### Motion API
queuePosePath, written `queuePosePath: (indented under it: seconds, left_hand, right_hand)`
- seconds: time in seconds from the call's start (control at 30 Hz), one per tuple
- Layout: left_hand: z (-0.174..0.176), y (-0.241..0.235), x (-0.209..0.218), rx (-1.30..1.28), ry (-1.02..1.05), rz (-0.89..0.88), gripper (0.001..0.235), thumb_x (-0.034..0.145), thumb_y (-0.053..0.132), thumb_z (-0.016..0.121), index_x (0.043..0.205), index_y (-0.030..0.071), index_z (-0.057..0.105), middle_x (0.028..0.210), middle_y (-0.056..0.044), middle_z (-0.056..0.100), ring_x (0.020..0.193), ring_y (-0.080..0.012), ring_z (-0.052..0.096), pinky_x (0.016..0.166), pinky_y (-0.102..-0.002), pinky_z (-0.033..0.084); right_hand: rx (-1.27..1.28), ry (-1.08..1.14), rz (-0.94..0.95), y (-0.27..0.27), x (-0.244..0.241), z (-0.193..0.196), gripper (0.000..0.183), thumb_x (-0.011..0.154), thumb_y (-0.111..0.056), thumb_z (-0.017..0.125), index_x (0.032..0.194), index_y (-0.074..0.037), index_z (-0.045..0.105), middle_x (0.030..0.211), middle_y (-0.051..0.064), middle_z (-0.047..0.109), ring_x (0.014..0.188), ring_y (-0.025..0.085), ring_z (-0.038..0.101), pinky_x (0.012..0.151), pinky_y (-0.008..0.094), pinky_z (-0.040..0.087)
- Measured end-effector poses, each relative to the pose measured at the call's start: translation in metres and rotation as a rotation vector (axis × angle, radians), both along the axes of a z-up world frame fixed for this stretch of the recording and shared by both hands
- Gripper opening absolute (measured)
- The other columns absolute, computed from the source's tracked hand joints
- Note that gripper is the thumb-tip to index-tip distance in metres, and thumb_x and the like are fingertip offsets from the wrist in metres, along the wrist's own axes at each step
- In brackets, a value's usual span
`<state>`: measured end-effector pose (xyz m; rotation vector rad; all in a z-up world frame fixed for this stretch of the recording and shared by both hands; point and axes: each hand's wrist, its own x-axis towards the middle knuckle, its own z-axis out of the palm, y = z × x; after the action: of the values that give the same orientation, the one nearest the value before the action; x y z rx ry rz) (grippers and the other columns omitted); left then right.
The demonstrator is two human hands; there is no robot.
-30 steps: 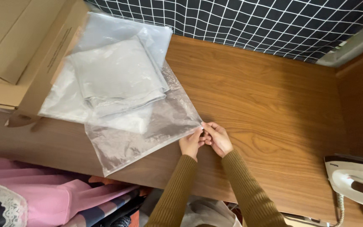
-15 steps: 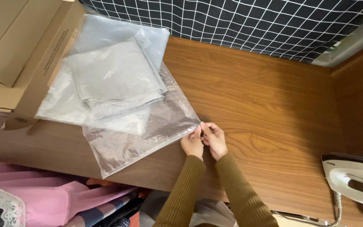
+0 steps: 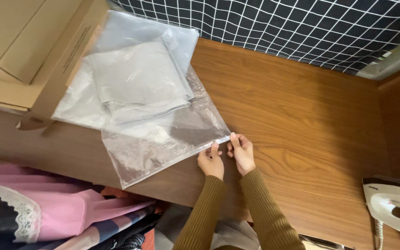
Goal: The person opens a cardboard box and removes a plastic-wrapped shirt. They place the box aside, unwrap the shirt, unfold it on a wooden table, and smooth it out. The person then picks up the shirt, places it on a green hanger, and hangs it on a clothing rack.
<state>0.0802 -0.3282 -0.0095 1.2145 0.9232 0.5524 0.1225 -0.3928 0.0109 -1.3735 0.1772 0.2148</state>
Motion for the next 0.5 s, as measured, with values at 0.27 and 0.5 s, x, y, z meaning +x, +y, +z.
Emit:
queuePosePath:
  seconds: [0.27, 0.5]
  left_hand:
    - [-0.02, 0.026, -0.02, -0.006, -0.079, 0.038, 0.01, 0.079, 0.011, 0.064, 0.081, 0.001, 0.063, 0.071, -0.01, 0.066, 0.05, -0.0136, 0.062, 0.042, -0.021, 0.046]
    - [0.009, 0.051, -0.056, -0.116, -0.064, 0.047, 0.015, 0.083, 0.016, 0.06, 0.088, 0.002, 0.057, 0.079, -0.01, 0.065, 0.055, -0.0136, 0.062, 0.037, -0.018, 0.042]
  right_hand:
    - [0.003, -0.006, -0.006, 0.002, 0.001, 0.001, 0.019, 0.091, -0.019, 0.05, 0.081, -0.003, 0.052, 0.06, 0.003, 0.039, 0.051, 0.01, 0.042, 0.039, 0.016, 0.034]
    - [0.007, -0.004, -0.02, 0.003, 0.001, 0.004, 0.019, 0.091, -0.018, 0.05, 0.08, -0.003, 0.051, 0.064, 0.003, 0.038, 0.052, 0.01, 0.044, 0.039, 0.017, 0.035]
